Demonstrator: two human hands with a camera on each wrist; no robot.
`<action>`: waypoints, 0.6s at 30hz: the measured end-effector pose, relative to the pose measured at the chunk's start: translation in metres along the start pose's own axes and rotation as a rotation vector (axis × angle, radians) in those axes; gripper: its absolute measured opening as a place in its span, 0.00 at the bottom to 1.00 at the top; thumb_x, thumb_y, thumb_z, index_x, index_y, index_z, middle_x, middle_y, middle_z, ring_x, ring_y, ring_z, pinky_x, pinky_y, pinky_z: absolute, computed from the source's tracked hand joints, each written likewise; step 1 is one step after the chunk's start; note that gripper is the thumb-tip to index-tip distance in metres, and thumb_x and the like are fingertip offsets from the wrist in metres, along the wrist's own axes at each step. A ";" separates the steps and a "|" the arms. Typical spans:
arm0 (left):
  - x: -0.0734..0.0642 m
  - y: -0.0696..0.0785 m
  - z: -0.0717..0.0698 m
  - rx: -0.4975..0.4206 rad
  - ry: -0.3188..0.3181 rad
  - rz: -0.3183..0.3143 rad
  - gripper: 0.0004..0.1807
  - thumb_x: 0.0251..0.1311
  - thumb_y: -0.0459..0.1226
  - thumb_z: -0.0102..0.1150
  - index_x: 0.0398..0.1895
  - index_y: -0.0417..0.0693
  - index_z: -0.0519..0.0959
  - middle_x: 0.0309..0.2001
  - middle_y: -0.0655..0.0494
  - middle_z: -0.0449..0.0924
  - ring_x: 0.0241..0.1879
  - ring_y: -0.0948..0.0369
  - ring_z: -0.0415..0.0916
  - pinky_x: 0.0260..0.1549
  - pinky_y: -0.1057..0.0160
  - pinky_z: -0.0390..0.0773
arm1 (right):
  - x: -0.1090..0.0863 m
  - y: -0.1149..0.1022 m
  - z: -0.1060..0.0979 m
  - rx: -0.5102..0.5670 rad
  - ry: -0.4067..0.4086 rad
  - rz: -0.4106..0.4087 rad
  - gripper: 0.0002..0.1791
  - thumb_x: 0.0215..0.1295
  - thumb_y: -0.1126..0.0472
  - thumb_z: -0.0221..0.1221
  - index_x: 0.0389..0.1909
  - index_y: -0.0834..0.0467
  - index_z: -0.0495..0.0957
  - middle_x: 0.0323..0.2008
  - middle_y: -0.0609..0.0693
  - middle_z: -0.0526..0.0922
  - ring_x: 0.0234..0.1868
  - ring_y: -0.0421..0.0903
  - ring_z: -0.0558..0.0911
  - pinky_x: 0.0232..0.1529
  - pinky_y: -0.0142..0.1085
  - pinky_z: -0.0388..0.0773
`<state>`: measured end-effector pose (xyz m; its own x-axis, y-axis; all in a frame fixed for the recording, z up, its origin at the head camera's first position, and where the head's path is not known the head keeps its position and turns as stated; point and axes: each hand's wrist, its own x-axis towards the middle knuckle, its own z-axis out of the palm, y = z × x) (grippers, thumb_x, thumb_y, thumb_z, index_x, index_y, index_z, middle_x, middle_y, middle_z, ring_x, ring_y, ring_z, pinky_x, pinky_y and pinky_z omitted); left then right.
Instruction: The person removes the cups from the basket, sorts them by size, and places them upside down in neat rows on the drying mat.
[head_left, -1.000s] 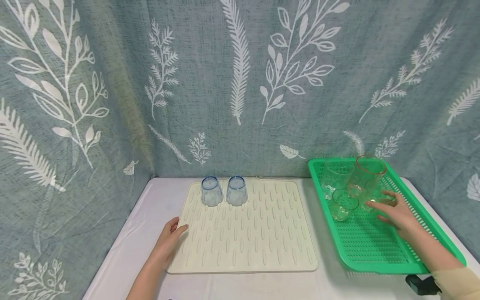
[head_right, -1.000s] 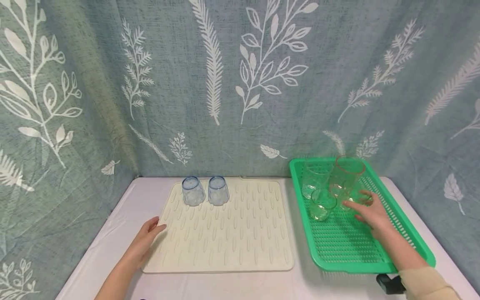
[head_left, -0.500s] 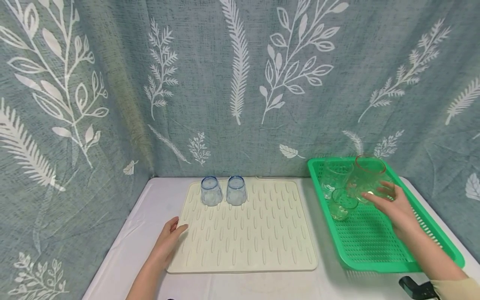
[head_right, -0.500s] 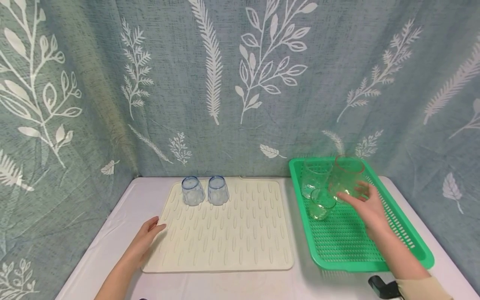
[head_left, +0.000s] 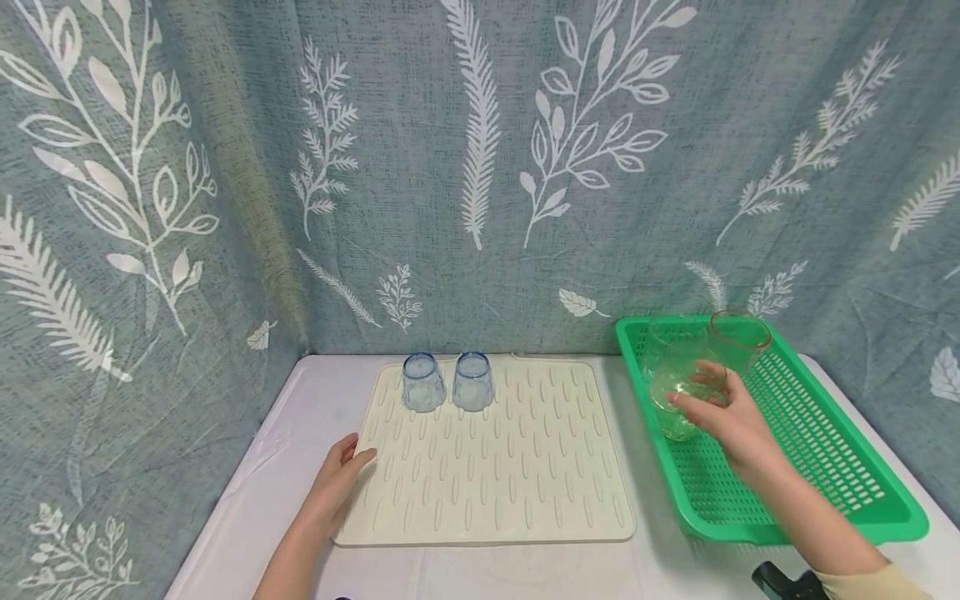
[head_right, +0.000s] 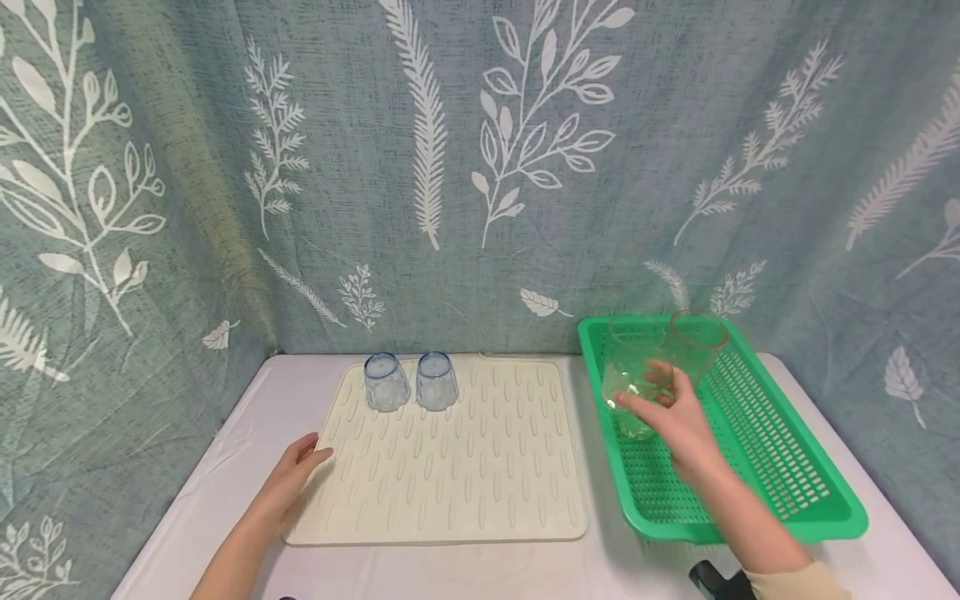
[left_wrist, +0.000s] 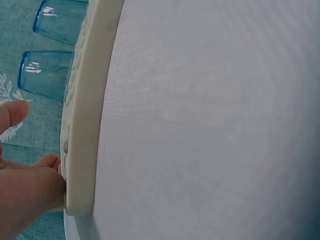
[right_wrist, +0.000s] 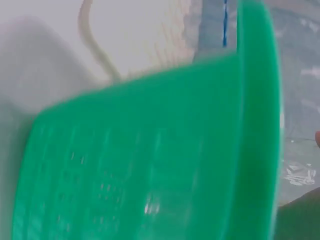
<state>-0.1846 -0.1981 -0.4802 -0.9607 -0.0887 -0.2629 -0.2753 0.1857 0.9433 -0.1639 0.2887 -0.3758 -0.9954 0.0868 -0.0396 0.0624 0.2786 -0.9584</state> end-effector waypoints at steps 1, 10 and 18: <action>0.000 0.000 0.000 0.000 -0.001 0.000 0.42 0.71 0.39 0.49 0.75 0.30 0.37 0.73 0.30 0.41 0.72 0.40 0.42 0.70 0.44 0.47 | -0.001 -0.001 0.004 0.008 -0.016 -0.002 0.46 0.67 0.50 0.62 0.75 0.59 0.45 0.69 0.60 0.53 0.65 0.57 0.57 0.49 0.32 0.76; 0.000 0.001 0.000 -0.008 -0.006 0.007 0.42 0.71 0.39 0.49 0.75 0.30 0.37 0.73 0.30 0.42 0.72 0.40 0.43 0.70 0.44 0.47 | -0.005 -0.009 0.043 0.058 -0.110 -0.011 0.44 0.64 0.54 0.64 0.74 0.56 0.50 0.69 0.60 0.56 0.65 0.56 0.59 0.53 0.40 0.73; 0.000 0.001 -0.001 -0.013 -0.010 0.011 0.42 0.71 0.38 0.49 0.75 0.30 0.37 0.72 0.30 0.43 0.71 0.41 0.44 0.70 0.44 0.48 | -0.007 -0.007 0.075 0.108 -0.137 0.024 0.44 0.61 0.58 0.66 0.73 0.56 0.52 0.68 0.58 0.59 0.68 0.57 0.56 0.61 0.50 0.64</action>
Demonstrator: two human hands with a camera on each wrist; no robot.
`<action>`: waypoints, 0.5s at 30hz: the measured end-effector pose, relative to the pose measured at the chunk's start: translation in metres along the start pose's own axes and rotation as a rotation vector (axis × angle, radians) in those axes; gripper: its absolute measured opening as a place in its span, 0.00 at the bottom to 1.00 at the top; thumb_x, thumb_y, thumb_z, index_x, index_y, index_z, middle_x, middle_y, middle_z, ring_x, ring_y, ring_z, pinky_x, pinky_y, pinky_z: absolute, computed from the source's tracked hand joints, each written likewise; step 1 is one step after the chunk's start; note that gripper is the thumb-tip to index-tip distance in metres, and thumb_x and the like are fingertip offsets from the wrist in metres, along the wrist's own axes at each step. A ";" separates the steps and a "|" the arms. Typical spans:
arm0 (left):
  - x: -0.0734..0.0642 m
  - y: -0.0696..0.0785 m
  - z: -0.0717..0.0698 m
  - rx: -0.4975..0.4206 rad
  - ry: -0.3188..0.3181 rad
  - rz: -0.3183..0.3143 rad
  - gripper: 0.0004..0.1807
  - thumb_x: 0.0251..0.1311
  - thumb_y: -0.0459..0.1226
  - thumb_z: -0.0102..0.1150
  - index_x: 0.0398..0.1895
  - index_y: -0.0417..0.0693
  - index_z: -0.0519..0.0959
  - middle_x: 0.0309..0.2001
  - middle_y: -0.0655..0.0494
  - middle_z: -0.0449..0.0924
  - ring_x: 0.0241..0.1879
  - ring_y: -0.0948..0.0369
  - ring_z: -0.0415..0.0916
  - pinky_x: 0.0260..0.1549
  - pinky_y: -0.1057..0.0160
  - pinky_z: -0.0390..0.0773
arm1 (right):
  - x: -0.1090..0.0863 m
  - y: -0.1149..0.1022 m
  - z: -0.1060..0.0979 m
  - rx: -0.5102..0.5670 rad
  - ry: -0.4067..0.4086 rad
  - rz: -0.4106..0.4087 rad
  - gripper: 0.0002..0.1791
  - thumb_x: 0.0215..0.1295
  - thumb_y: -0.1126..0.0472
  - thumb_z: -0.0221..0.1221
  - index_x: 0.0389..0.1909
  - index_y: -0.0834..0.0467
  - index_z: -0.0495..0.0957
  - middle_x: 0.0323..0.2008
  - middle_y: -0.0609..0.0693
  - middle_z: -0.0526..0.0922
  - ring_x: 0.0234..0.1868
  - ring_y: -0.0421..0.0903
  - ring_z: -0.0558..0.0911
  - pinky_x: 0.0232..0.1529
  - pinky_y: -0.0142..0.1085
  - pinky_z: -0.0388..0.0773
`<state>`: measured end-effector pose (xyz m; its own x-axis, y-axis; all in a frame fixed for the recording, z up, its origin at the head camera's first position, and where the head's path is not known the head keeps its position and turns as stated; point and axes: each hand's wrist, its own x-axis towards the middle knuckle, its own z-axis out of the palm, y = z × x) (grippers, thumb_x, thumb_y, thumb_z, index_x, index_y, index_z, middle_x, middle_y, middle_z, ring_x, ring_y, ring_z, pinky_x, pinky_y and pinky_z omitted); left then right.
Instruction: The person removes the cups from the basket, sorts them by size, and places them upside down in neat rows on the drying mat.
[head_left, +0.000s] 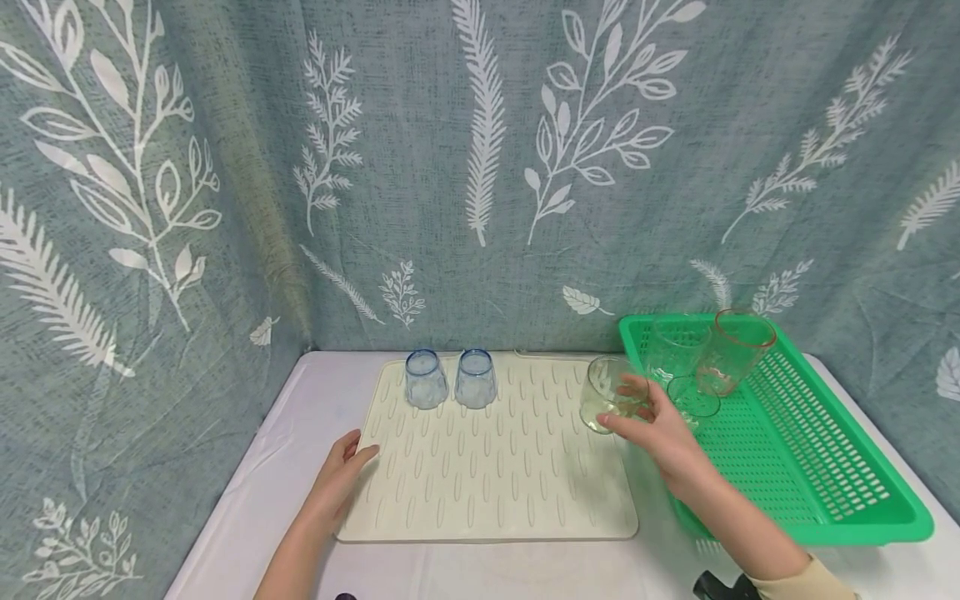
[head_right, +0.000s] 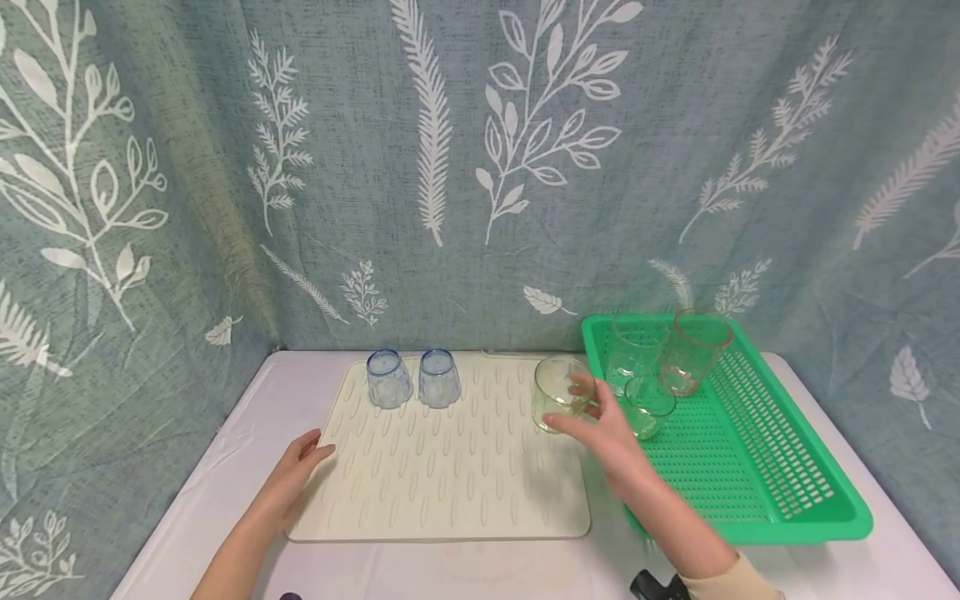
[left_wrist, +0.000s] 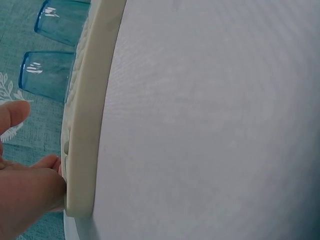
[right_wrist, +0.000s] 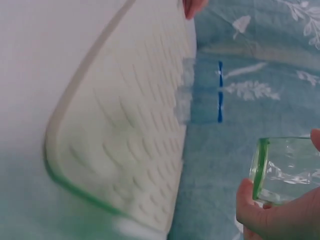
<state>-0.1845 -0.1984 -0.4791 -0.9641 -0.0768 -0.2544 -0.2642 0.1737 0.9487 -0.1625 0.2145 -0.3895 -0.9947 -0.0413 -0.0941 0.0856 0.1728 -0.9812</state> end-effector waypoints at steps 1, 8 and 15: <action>0.000 0.000 0.000 0.001 0.001 0.001 0.42 0.71 0.38 0.49 0.75 0.30 0.37 0.72 0.30 0.43 0.71 0.40 0.44 0.70 0.44 0.48 | 0.000 0.001 0.004 -0.002 -0.004 -0.001 0.44 0.61 0.58 0.67 0.73 0.56 0.53 0.68 0.58 0.59 0.68 0.57 0.56 0.61 0.50 0.63; 0.001 -0.001 0.001 0.011 0.013 -0.003 0.42 0.71 0.39 0.49 0.75 0.30 0.37 0.72 0.30 0.43 0.71 0.40 0.45 0.70 0.44 0.48 | 0.005 0.013 0.032 0.009 -0.028 -0.003 0.42 0.57 0.59 0.68 0.70 0.56 0.59 0.64 0.59 0.63 0.65 0.56 0.62 0.58 0.46 0.67; 0.000 -0.001 0.002 0.021 0.027 -0.013 0.42 0.70 0.40 0.50 0.75 0.31 0.38 0.73 0.30 0.42 0.72 0.40 0.44 0.70 0.44 0.47 | 0.009 0.026 0.056 0.010 -0.007 0.019 0.40 0.53 0.60 0.71 0.67 0.57 0.64 0.61 0.61 0.68 0.62 0.56 0.65 0.56 0.46 0.68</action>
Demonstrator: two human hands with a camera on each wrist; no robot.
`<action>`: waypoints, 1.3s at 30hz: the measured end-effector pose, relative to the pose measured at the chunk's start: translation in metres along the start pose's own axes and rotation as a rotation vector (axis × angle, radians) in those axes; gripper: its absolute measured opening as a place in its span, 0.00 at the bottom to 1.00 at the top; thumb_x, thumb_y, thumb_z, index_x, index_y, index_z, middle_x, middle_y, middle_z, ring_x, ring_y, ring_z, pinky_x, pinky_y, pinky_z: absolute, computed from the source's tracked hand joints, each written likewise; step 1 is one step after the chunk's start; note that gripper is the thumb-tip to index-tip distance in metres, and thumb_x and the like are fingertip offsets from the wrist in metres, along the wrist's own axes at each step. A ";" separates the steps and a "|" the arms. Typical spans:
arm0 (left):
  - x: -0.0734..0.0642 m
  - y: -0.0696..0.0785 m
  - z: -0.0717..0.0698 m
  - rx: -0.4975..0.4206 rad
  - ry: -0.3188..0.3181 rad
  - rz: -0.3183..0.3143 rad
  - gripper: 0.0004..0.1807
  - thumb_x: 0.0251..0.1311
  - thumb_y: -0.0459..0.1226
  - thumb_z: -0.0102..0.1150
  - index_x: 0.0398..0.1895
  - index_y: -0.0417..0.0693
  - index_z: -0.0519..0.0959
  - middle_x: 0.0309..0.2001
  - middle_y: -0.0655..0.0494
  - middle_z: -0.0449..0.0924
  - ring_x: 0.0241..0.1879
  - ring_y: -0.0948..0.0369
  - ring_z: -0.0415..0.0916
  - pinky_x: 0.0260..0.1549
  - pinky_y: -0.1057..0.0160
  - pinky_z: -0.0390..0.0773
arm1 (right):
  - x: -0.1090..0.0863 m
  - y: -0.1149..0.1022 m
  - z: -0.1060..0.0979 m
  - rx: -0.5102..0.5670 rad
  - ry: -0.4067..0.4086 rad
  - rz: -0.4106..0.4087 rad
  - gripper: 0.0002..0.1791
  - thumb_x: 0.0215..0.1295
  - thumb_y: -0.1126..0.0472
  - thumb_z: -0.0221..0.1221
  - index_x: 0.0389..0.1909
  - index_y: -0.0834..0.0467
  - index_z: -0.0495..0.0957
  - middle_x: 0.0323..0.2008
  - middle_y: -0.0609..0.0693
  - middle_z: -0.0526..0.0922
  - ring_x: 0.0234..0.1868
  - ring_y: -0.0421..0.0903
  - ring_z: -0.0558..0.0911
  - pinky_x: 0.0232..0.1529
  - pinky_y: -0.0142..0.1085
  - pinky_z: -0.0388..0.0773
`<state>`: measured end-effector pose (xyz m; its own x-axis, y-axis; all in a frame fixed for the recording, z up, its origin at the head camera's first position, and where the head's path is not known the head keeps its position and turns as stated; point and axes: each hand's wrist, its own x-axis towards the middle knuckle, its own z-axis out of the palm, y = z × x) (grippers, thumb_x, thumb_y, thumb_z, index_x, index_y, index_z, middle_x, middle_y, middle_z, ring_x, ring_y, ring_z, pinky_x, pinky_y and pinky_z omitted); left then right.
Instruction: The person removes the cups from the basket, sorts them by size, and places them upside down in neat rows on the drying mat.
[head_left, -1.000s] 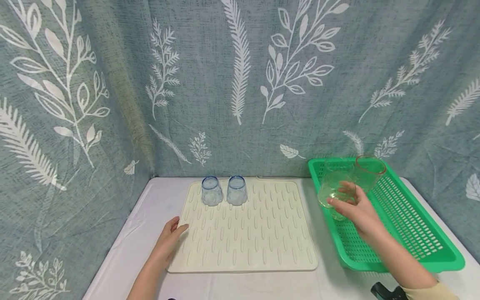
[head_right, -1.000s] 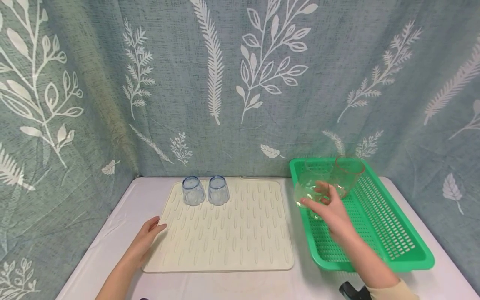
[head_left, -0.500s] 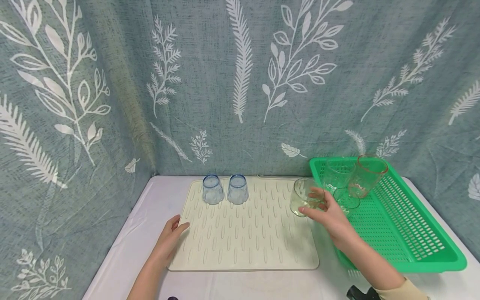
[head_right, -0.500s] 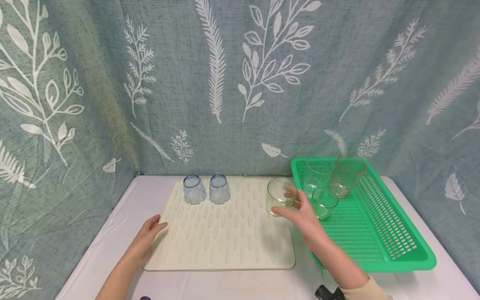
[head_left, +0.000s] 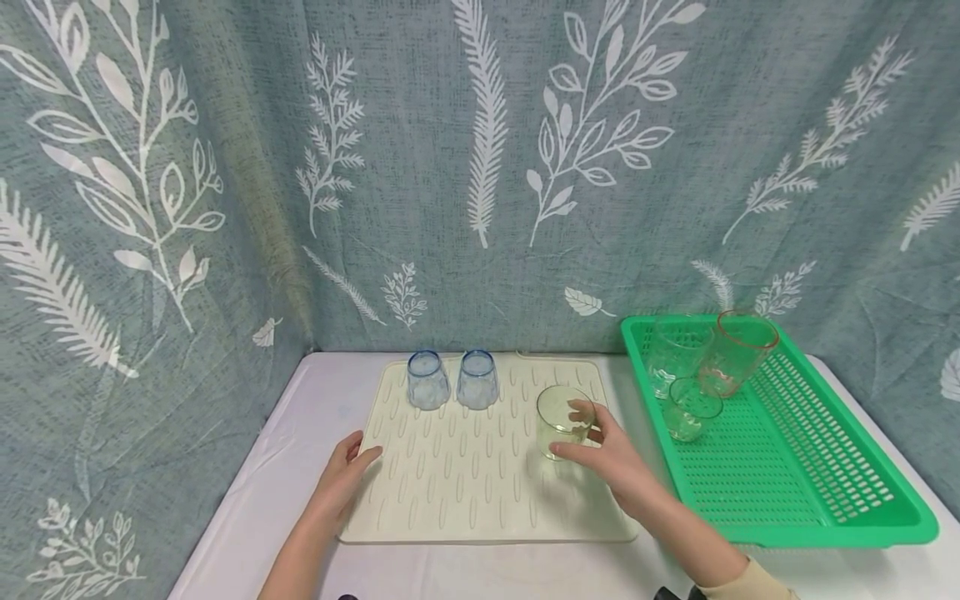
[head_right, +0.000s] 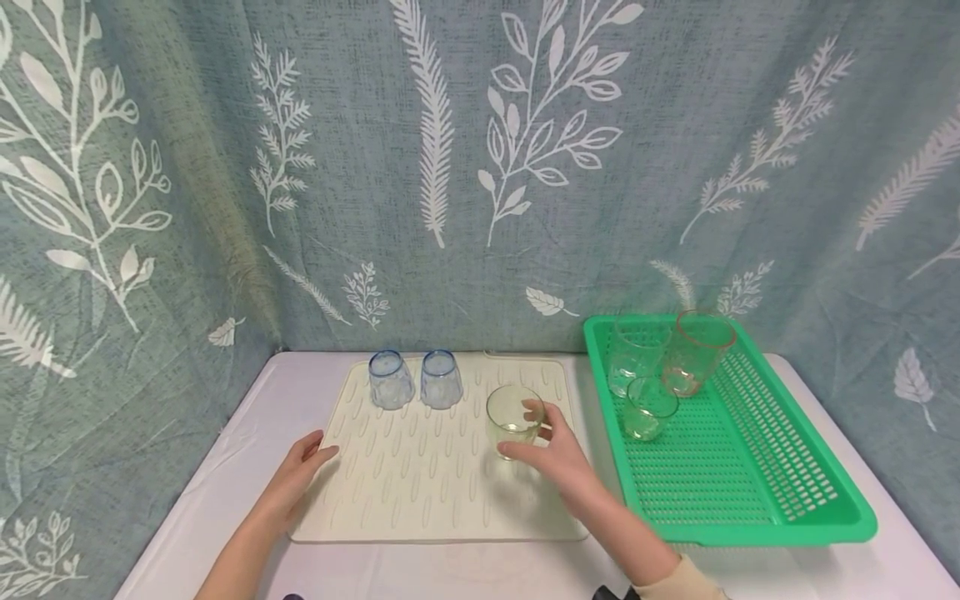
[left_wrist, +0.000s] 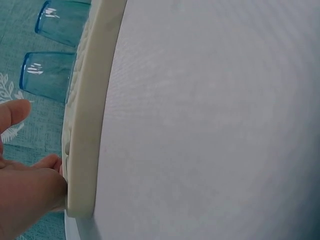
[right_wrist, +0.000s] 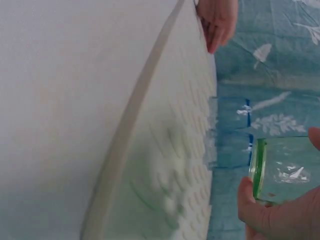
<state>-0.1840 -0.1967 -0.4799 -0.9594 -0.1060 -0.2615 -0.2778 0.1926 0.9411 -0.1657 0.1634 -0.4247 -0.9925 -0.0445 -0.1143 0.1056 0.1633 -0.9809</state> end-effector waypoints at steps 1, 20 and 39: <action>0.000 0.000 0.000 0.003 0.003 -0.002 0.42 0.70 0.40 0.50 0.75 0.31 0.38 0.73 0.30 0.42 0.72 0.40 0.43 0.70 0.44 0.47 | 0.000 0.002 0.003 -0.002 0.002 0.001 0.40 0.52 0.60 0.71 0.66 0.57 0.65 0.61 0.61 0.68 0.62 0.56 0.65 0.56 0.47 0.69; -0.034 0.026 0.051 0.231 0.061 0.310 0.27 0.68 0.40 0.58 0.67 0.42 0.68 0.66 0.41 0.67 0.65 0.45 0.64 0.65 0.45 0.62 | 0.005 0.028 0.018 -0.070 -0.011 0.008 0.40 0.48 0.58 0.75 0.64 0.56 0.69 0.58 0.58 0.72 0.61 0.56 0.69 0.56 0.52 0.70; -0.056 0.047 0.117 0.098 -0.172 0.449 0.34 0.54 0.46 0.71 0.64 0.51 0.70 0.62 0.52 0.71 0.57 0.48 0.69 0.52 0.55 0.77 | 0.003 0.024 0.027 -0.477 -0.018 -0.356 0.40 0.40 0.58 0.79 0.58 0.55 0.74 0.52 0.50 0.73 0.53 0.50 0.70 0.49 0.46 0.72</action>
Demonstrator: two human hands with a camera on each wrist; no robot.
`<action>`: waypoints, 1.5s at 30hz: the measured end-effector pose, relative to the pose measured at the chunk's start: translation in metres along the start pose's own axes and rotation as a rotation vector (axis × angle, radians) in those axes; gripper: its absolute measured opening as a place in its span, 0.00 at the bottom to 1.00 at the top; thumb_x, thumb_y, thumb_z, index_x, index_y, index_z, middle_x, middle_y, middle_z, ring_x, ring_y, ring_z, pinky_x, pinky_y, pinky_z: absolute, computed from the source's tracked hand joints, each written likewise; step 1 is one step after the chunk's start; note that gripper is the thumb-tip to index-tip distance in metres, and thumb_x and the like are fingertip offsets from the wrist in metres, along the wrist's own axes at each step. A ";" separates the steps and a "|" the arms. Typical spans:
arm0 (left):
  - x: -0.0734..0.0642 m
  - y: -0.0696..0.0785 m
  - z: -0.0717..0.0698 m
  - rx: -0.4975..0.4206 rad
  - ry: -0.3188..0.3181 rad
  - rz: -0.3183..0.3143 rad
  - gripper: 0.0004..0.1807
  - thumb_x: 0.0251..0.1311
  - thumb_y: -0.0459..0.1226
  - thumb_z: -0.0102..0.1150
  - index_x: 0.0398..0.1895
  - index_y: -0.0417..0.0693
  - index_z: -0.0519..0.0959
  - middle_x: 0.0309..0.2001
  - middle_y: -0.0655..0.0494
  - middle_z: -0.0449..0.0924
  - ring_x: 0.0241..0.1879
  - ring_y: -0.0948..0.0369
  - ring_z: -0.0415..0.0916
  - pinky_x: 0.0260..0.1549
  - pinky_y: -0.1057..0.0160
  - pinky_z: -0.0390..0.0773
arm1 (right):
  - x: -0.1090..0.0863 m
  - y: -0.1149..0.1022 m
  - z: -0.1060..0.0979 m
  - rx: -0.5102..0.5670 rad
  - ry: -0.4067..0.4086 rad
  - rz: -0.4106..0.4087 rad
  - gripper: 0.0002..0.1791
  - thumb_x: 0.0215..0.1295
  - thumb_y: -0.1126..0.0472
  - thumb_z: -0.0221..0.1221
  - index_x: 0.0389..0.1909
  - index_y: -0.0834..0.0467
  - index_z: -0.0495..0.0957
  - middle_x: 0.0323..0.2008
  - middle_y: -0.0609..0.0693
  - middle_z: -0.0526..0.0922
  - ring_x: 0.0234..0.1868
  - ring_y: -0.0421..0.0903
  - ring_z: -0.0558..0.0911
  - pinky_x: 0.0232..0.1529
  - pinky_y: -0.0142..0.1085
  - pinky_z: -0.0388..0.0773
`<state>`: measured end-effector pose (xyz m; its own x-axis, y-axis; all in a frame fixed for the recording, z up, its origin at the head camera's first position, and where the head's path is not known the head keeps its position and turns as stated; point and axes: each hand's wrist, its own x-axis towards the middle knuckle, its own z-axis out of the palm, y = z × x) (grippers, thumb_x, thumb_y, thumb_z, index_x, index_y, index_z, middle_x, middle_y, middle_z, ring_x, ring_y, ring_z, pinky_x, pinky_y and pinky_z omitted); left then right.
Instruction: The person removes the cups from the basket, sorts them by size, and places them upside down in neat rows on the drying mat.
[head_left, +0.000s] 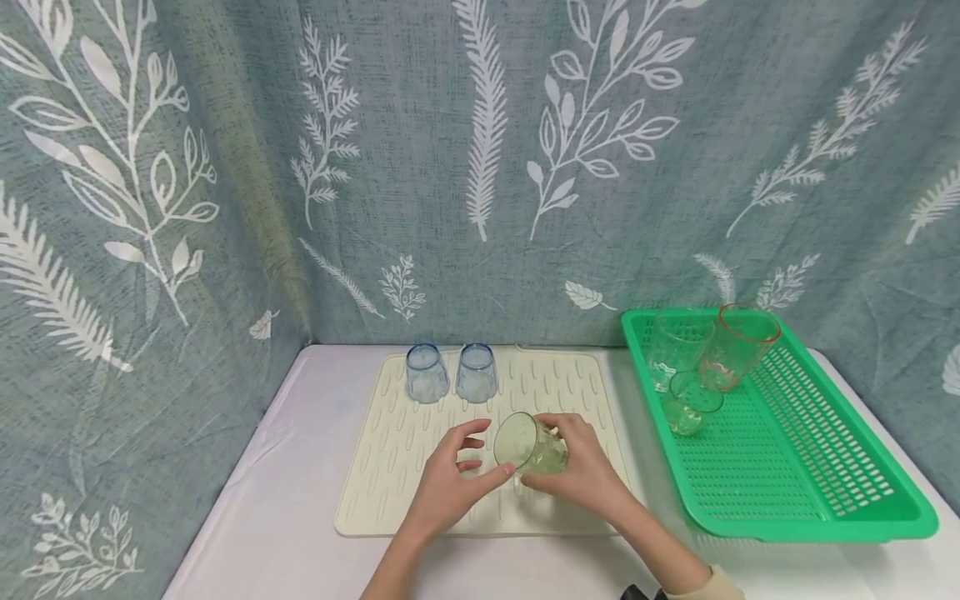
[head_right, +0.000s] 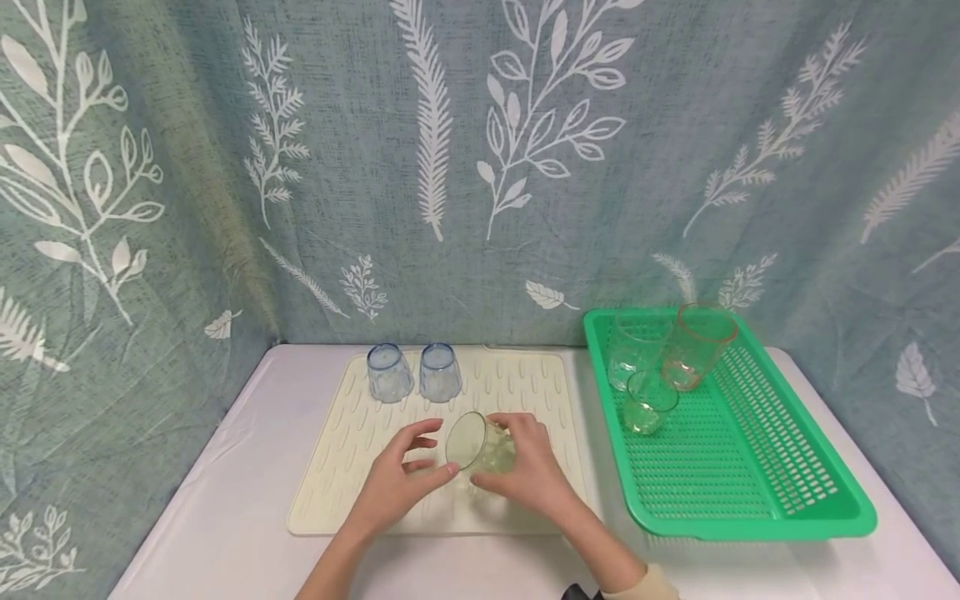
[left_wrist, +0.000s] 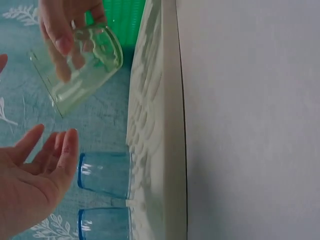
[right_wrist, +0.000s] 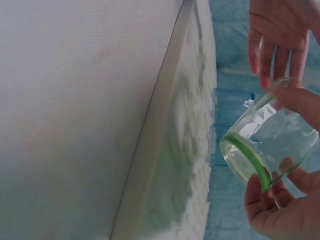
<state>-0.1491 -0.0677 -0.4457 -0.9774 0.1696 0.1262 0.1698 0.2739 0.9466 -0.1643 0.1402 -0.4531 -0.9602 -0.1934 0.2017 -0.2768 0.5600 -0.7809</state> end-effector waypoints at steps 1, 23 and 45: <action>0.000 0.000 0.002 0.013 0.001 0.001 0.35 0.54 0.47 0.71 0.64 0.51 0.70 0.62 0.52 0.70 0.57 0.49 0.69 0.52 0.54 0.77 | -0.001 -0.001 0.000 -0.020 -0.006 -0.010 0.40 0.40 0.58 0.78 0.59 0.55 0.74 0.52 0.50 0.73 0.54 0.51 0.70 0.50 0.47 0.72; 0.003 0.000 0.011 0.082 -0.007 -0.036 0.35 0.50 0.50 0.73 0.60 0.47 0.74 0.56 0.46 0.74 0.54 0.50 0.72 0.42 0.57 0.80 | -0.009 -0.006 0.006 -0.120 -0.044 -0.174 0.44 0.41 0.61 0.78 0.63 0.57 0.70 0.55 0.49 0.70 0.58 0.50 0.66 0.51 0.49 0.73; 0.003 0.002 0.011 -0.487 0.081 -0.234 0.32 0.60 0.40 0.63 0.65 0.37 0.68 0.58 0.46 0.71 0.51 0.60 0.74 0.45 0.61 0.79 | -0.005 -0.010 0.001 0.930 -0.105 0.398 0.35 0.69 0.56 0.57 0.71 0.65 0.56 0.59 0.56 0.71 0.56 0.46 0.74 0.60 0.43 0.72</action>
<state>-0.1508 -0.0565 -0.4461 -0.9919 0.0779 -0.1001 -0.1127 -0.1782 0.9775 -0.1568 0.1343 -0.4469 -0.9556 -0.2244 -0.1913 0.2445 -0.2403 -0.9394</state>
